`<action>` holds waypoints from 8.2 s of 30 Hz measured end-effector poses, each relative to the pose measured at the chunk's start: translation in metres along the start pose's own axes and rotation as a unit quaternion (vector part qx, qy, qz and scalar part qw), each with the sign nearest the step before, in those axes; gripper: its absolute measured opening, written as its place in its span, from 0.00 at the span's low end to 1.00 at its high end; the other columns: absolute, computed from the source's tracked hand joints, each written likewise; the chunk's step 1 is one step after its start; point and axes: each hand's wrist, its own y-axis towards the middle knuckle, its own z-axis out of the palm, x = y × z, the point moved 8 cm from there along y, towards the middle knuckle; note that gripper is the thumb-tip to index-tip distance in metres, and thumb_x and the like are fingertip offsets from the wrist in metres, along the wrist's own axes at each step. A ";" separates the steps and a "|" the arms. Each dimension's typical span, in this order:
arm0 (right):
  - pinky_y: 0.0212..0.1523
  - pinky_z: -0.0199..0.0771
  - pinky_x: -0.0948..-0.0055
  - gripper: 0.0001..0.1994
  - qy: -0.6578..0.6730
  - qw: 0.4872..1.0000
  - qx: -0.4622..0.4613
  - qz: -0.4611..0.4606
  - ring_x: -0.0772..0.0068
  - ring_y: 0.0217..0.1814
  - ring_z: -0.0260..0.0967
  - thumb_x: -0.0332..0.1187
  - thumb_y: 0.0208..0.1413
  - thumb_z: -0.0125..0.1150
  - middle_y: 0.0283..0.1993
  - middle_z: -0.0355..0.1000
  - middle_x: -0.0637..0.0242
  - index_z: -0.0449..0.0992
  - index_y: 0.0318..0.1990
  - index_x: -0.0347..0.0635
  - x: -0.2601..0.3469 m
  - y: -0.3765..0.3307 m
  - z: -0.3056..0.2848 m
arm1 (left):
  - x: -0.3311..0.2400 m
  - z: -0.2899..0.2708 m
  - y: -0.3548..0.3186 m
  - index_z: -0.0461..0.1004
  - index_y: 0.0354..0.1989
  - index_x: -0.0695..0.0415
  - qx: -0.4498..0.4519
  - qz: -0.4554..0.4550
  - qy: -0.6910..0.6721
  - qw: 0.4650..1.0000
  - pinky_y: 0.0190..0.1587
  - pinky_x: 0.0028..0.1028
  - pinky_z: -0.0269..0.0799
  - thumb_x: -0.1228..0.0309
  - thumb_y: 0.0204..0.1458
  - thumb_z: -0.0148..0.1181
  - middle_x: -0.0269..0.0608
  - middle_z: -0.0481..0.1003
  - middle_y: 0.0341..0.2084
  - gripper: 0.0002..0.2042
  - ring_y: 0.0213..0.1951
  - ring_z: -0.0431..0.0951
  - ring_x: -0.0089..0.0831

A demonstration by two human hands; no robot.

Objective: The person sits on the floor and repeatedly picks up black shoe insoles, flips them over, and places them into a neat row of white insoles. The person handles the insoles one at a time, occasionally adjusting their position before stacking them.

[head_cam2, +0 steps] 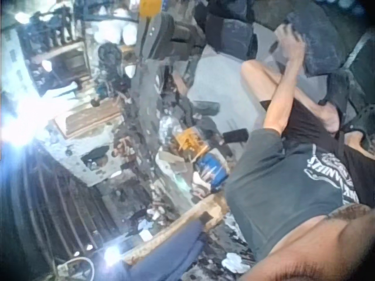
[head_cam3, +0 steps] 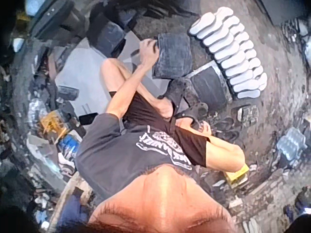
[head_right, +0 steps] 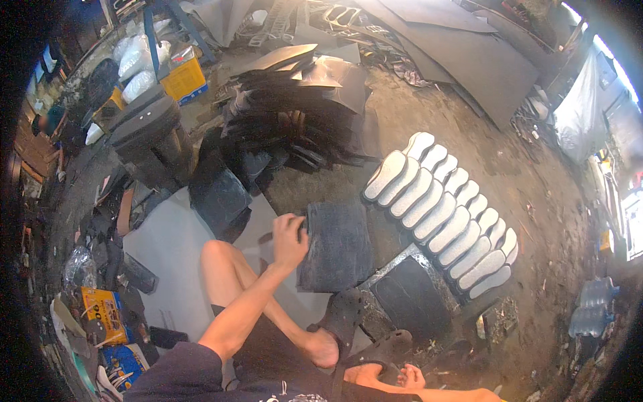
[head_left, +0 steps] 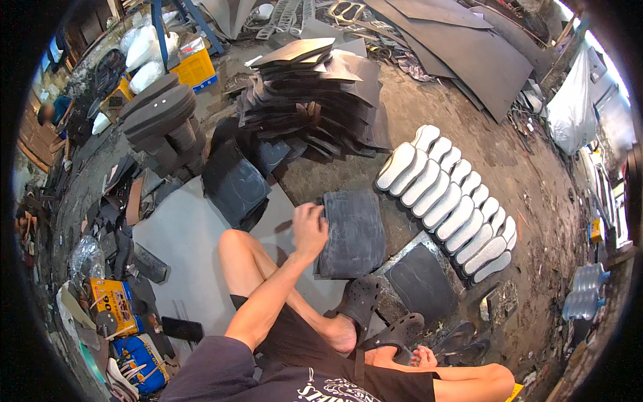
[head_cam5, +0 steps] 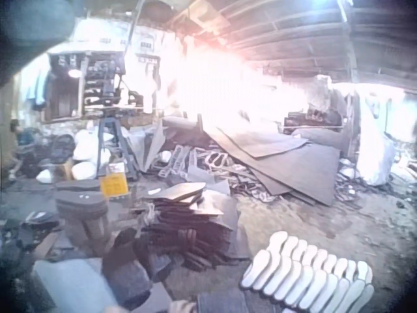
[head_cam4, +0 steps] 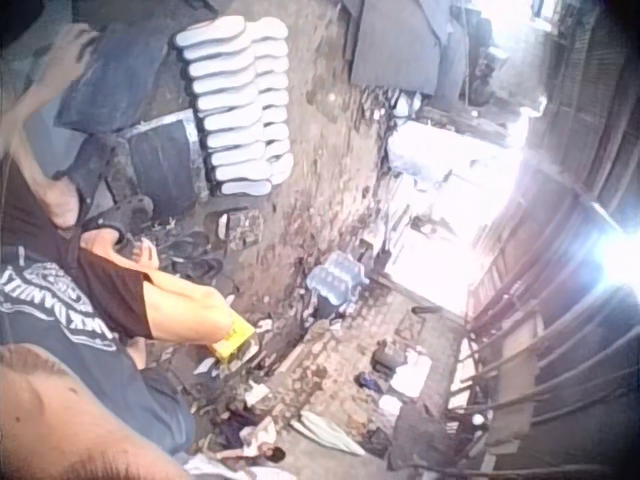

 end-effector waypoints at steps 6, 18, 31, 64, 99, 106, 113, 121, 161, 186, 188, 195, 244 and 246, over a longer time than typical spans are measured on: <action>0.38 0.89 0.57 0.26 -0.061 0.996 0.058 -0.019 0.63 0.42 0.84 0.50 0.75 0.64 0.53 0.82 0.57 0.73 0.69 0.43 0.007 0.001 0.000 | -0.002 0.083 0.037 0.67 0.72 0.72 0.158 0.044 0.174 0.971 0.72 0.54 0.62 0.67 0.63 0.69 0.54 0.69 0.66 0.33 0.70 0.65 0.55; 0.43 0.87 0.61 0.26 -0.027 0.998 0.042 -0.044 0.65 0.44 0.85 0.50 0.74 0.67 0.52 0.83 0.57 0.77 0.67 0.40 0.001 -0.045 0.041 | 0.068 0.132 0.102 0.82 0.43 0.65 0.304 -0.092 0.149 0.937 0.61 0.44 0.80 0.65 0.46 0.87 0.60 0.84 0.49 0.23 0.58 0.83 0.56; 0.43 0.86 0.63 0.24 -0.045 0.996 0.051 -0.050 0.64 0.42 0.84 0.46 0.73 0.69 0.55 0.84 0.57 0.77 0.67 0.40 -0.008 -0.019 0.025 | -0.051 0.093 0.024 0.73 0.46 0.61 0.222 0.132 0.165 0.952 0.50 0.54 0.75 0.82 0.54 0.61 0.59 0.77 0.42 0.12 0.48 0.79 0.60; 0.49 0.80 0.46 0.35 -0.152 0.949 -0.136 -0.239 0.29 0.51 0.82 0.45 0.67 0.74 0.46 0.80 0.32 0.66 0.69 0.29 0.228 0.037 0.063 | -0.223 0.175 -0.157 0.61 0.83 0.48 0.429 0.179 0.055 0.884 0.81 0.58 0.50 0.58 0.62 0.74 0.68 0.51 0.82 0.42 0.82 0.51 0.65; 0.80 0.65 0.51 0.42 0.311 0.815 -0.183 -0.453 0.54 0.80 0.63 0.29 0.59 0.73 0.78 0.62 0.53 0.55 0.77 0.45 0.413 0.050 -0.017 | -0.177 0.153 -0.138 0.72 0.74 0.57 0.306 -0.080 -0.171 0.933 0.73 0.45 0.68 0.66 0.64 0.73 0.56 0.72 0.71 0.30 0.71 0.72 0.50; 0.70 0.75 0.56 0.45 0.378 0.893 0.125 -0.208 0.61 0.72 0.69 0.35 0.57 0.69 0.73 0.68 0.59 0.57 0.83 0.48 0.277 0.010 0.079 | -0.221 0.180 -0.117 0.73 0.71 0.58 0.420 -0.240 -0.406 0.775 0.67 0.35 0.73 0.64 0.76 0.60 0.41 0.79 0.62 0.20 0.63 0.76 0.30; 0.45 0.91 0.72 0.28 0.354 0.923 -0.063 -0.135 0.77 0.51 0.79 0.28 0.72 0.63 0.56 0.78 0.68 0.67 0.78 0.48 0.241 0.015 0.006 | -0.231 0.189 -0.097 0.76 0.69 0.57 0.466 0.010 -0.242 0.851 0.69 0.37 0.71 0.74 0.68 0.66 0.41 0.80 0.63 0.21 0.65 0.76 0.35; 0.47 0.93 0.72 0.29 0.436 0.889 -0.051 -0.128 0.75 0.51 0.82 0.24 0.72 0.62 0.58 0.77 0.66 0.64 0.78 0.46 0.212 0.001 -0.012 | -0.220 0.198 -0.115 0.87 0.56 0.54 0.558 0.381 -0.032 0.737 0.70 0.44 0.74 0.68 0.57 0.76 0.45 0.79 0.62 0.18 0.65 0.75 0.50; 0.40 0.85 0.74 0.24 0.056 0.976 -0.149 -0.151 0.78 0.38 0.81 0.31 0.68 0.74 0.44 0.85 0.61 0.79 0.69 0.36 0.215 0.020 0.042 | -0.175 0.167 -0.129 0.90 0.52 0.64 0.334 -0.215 -0.123 0.909 0.48 0.26 0.80 0.67 0.59 0.79 0.44 0.90 0.39 0.16 0.41 0.87 0.24; 0.36 0.77 0.56 0.25 -0.285 0.940 -0.186 -0.044 0.58 0.30 0.77 0.45 0.57 0.84 0.30 0.77 0.55 0.79 0.50 0.38 0.233 0.031 0.024 | -0.179 0.196 -0.099 0.90 0.37 0.66 0.457 -0.076 0.013 0.886 0.29 0.29 0.78 0.72 0.54 0.80 0.44 0.87 0.23 0.09 0.23 0.84 0.24; 0.37 0.75 0.51 0.27 -0.299 0.934 -0.167 -0.100 0.49 0.31 0.76 0.49 0.56 0.83 0.29 0.75 0.52 0.74 0.46 0.39 0.230 0.039 0.019 | -0.179 0.205 -0.093 0.89 0.36 0.65 0.503 -0.115 -0.008 0.856 0.29 0.28 0.78 0.73 0.53 0.80 0.43 0.86 0.23 0.08 0.24 0.84 0.24; 0.42 0.74 0.45 0.15 -0.272 0.862 -0.103 -0.415 0.40 0.38 0.75 0.38 0.75 0.60 0.34 0.74 0.48 0.77 0.37 0.36 0.249 0.045 0.086 | -0.187 0.215 -0.101 0.80 0.32 0.62 0.493 -0.060 -0.034 0.867 0.28 0.28 0.71 0.74 0.52 0.79 0.32 0.78 0.20 0.11 0.24 0.75 0.19; 0.41 0.84 0.74 0.18 0.215 0.947 -0.156 -0.182 0.84 0.43 0.74 0.34 0.73 0.67 0.45 0.79 0.71 0.79 0.67 0.44 0.233 0.044 0.007 | -0.221 0.209 -0.132 0.77 0.69 0.60 0.330 -0.244 -0.374 0.831 0.48 0.26 0.77 0.76 0.69 0.67 0.34 0.81 0.45 0.21 0.43 0.80 0.23; 0.42 0.82 0.75 0.18 0.226 0.927 -0.235 -0.183 0.83 0.45 0.74 0.38 0.76 0.64 0.51 0.79 0.74 0.79 0.68 0.46 0.230 0.038 -0.034 | -0.249 0.217 -0.112 0.76 0.71 0.58 0.340 -0.021 -0.242 0.908 0.53 0.33 0.77 0.77 0.66 0.67 0.41 0.79 0.50 0.24 0.50 0.79 0.31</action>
